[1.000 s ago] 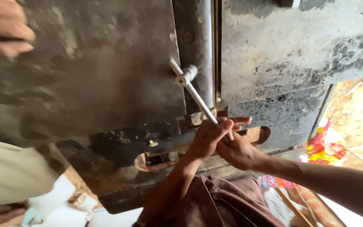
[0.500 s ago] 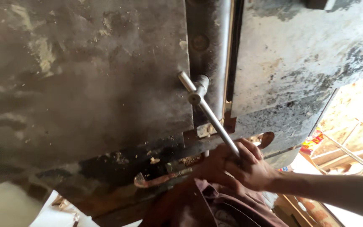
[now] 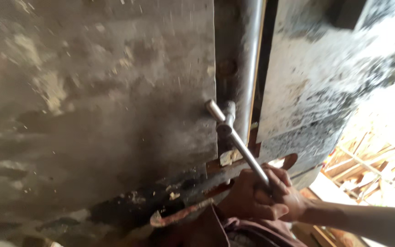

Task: The person uses a wrench to loosen and turn bolts on a metal bar mounted on a woodworking planer, holding a flat metal blade piece against the bar while working the fasteners. They reposition the bar and blade, reach into the machine slot, and continue turning bolts with the wrench through the episode.

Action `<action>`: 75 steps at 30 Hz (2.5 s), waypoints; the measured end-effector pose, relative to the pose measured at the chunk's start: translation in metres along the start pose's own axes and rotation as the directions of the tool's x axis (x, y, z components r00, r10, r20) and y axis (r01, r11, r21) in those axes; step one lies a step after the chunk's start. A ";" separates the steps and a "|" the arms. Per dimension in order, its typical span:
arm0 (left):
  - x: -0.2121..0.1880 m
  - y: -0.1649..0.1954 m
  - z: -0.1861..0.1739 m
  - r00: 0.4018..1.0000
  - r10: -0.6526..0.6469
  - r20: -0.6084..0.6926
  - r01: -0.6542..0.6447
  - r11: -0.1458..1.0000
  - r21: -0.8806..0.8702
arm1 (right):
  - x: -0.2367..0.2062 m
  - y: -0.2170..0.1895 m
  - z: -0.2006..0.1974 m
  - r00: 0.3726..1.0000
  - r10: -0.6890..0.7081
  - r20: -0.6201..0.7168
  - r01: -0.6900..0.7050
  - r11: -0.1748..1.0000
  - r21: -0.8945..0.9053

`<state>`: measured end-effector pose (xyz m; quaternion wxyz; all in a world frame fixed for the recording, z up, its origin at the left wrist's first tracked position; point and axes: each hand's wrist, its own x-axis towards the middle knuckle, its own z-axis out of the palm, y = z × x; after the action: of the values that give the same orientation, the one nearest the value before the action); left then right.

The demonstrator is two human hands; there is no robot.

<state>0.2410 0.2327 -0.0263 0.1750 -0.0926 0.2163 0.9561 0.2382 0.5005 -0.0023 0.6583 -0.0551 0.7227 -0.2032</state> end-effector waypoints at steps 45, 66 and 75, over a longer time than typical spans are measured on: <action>0.033 0.144 0.024 0.580 0.813 0.053 0.219 -0.219 0.951 | 0.039 -0.126 -0.135 0.851 -0.272 -0.448 0.108 0.928 -0.357; 0.147 0.183 -0.047 0.854 0.131 0.504 -0.363 -0.544 0.756 | 0.078 -0.146 -0.137 0.996 -0.061 -0.065 0.079 0.941 0.330; 0.183 0.168 -0.035 0.689 0.307 0.656 -0.416 -0.573 0.706 | 0.072 -0.150 -0.105 0.740 -0.228 -0.632 0.337 0.940 0.056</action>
<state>0.0129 0.1290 -0.0399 -0.2138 0.2142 0.8903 0.3403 0.0988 0.3621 -0.0085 0.3492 -0.0397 0.8612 -0.3671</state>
